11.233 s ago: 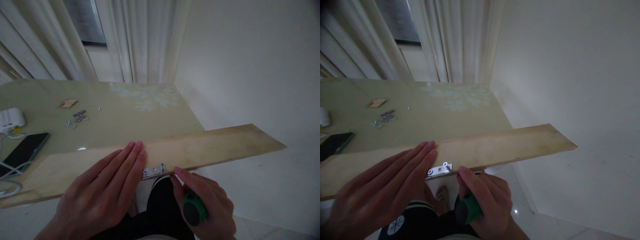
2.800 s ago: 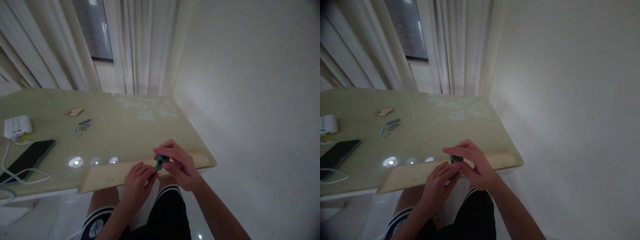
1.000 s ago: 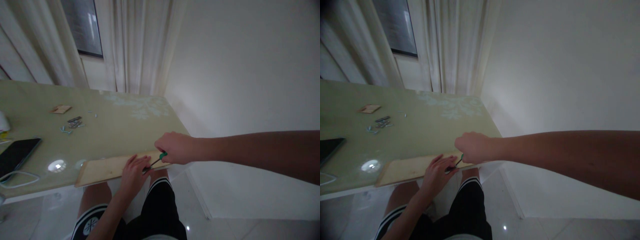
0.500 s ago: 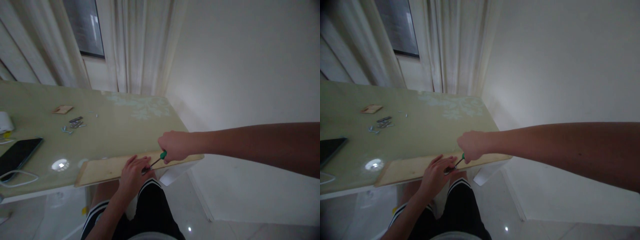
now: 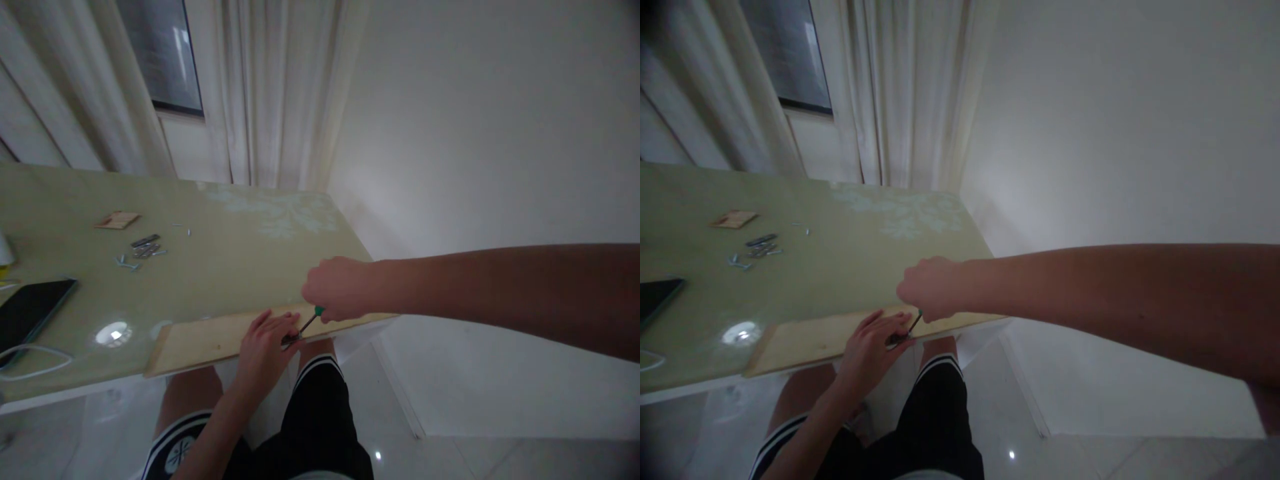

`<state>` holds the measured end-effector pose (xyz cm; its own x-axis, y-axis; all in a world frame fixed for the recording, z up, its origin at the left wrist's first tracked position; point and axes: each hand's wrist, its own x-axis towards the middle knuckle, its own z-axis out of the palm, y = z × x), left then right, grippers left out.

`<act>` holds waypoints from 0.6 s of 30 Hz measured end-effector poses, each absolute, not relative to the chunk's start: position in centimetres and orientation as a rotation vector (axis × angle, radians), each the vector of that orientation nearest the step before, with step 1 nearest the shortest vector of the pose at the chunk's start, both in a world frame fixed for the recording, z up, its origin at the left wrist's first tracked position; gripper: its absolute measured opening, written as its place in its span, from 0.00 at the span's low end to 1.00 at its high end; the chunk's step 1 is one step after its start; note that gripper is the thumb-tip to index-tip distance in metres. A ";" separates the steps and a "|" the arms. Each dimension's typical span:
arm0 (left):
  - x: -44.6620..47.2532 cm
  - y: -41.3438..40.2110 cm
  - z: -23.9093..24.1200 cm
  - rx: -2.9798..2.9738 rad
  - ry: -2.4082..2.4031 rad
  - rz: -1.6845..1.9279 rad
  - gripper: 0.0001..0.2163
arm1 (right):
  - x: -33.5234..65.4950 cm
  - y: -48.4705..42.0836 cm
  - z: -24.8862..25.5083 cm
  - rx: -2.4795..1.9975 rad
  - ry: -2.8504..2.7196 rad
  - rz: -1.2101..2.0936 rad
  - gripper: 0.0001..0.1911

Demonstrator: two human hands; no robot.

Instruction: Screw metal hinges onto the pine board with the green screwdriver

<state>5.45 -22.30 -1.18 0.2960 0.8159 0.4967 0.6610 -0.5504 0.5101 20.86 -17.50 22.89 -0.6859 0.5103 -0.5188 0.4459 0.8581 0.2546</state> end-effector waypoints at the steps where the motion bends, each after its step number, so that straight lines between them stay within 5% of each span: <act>1: 5.5 -22.3 -1.1 2.359 1.376 1.094 0.03 | 20.8 -17.7 23.1 0.514 2.469 0.207 0.09; 5: 5.6 -22.5 -0.9 2.379 1.403 1.061 0.05 | 20.8 -18.8 23.2 -0.028 2.562 0.295 0.15; 9: 5.6 -22.5 -1.1 2.361 1.389 1.066 0.03 | 20.5 -18.2 22.3 0.567 2.543 0.148 0.05; 12: 5.5 -22.4 -1.1 2.352 1.377 1.052 0.04 | 19.6 -16.8 22.4 0.881 2.442 0.029 0.15; 18: 5.7 -22.5 -0.5 2.355 1.393 1.050 0.06 | 18.5 -17.2 23.7 0.212 2.506 0.258 0.07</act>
<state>5.68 -22.51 -0.46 0.2994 0.8305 0.4697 0.6801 -0.5310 0.5055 18.53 -17.23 23.68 -0.8049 0.2100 -0.5551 0.0923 0.9682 0.2324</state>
